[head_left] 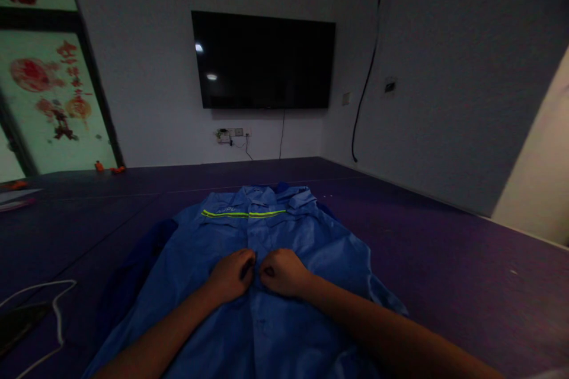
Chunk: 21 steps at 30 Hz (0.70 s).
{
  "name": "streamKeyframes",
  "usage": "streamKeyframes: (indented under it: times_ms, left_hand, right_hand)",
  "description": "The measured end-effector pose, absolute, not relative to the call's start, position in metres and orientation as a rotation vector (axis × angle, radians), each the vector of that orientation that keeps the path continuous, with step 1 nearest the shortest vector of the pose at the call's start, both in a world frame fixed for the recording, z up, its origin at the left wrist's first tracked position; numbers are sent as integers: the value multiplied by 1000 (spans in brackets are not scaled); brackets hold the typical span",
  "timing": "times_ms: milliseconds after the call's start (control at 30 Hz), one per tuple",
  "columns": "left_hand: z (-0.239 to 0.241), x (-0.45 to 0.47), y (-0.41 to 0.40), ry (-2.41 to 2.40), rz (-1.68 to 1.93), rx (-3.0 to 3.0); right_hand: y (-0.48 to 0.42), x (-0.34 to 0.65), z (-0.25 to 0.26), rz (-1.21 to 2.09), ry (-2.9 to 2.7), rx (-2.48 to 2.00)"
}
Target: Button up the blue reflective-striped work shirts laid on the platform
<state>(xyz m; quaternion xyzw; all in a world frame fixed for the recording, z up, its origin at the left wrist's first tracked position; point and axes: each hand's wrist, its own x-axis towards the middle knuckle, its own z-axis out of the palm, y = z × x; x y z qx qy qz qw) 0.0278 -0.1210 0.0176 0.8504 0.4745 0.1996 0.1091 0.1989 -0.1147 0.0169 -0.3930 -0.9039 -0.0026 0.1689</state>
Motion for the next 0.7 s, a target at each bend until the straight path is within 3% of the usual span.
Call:
streamKeyframes:
  times_ms: [700]
  left_hand:
    - [8,20,-100,1164,776,1988]
  right_hand:
    - [-112,199,14,2,-2535,-1123]
